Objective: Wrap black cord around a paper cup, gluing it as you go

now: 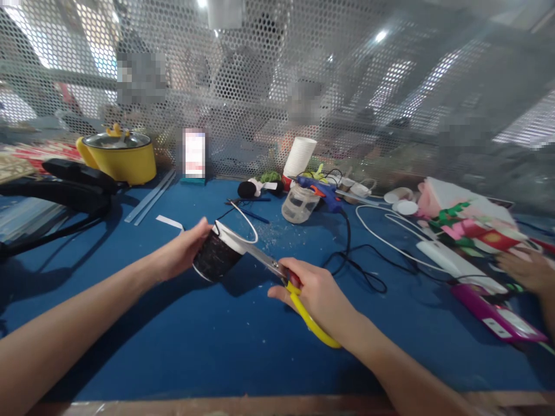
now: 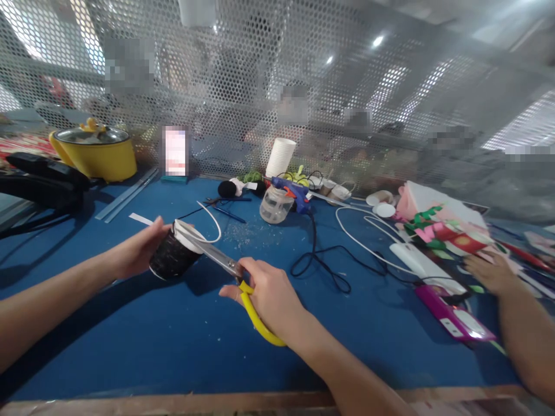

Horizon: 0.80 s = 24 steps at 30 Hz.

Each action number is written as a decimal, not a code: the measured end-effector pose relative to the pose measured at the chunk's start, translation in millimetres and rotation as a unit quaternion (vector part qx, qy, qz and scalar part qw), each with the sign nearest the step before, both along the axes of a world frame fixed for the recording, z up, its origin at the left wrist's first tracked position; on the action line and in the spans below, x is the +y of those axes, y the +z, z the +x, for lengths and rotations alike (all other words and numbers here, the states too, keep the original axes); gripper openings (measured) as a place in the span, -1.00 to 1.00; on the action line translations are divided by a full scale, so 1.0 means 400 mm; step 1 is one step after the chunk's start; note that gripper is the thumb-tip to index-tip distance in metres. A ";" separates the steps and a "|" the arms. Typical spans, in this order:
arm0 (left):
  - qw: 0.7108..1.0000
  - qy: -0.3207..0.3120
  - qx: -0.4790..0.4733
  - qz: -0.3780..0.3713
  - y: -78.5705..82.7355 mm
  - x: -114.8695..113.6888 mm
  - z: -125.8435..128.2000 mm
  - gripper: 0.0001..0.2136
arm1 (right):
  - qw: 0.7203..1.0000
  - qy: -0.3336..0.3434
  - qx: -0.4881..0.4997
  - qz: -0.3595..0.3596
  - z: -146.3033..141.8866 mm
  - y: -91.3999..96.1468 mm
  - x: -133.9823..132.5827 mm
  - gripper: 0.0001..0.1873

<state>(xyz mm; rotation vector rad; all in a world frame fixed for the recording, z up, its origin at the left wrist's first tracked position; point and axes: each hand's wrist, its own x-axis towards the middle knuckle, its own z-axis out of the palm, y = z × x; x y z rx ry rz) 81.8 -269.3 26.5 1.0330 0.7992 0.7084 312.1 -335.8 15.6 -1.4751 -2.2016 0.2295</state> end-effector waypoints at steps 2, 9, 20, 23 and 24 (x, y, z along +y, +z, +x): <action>0.999 0.020 -0.004 -0.025 0.014 0.018 -0.003 -0.47 | 1.000 0.013 -0.016 -0.001 0.004 0.004 0.002 -0.68; 0.998 0.052 0.012 -0.032 0.034 0.042 0.026 -0.83 | 0.999 0.029 -0.042 0.012 0.016 0.006 0.004 -0.64; 0.986 0.158 0.050 0.012 -0.003 0.034 -0.005 -0.90 | 0.996 -0.046 0.036 0.067 0.025 -0.011 0.028 -0.61; 0.974 0.179 0.107 0.094 0.003 0.029 -0.005 -0.83 | 0.996 -0.026 0.038 0.078 0.023 -0.010 0.026 -0.59; 0.967 0.198 0.101 0.128 0.006 0.029 -0.005 -0.75 | 0.996 -0.019 0.037 0.081 0.023 -0.010 0.026 -0.58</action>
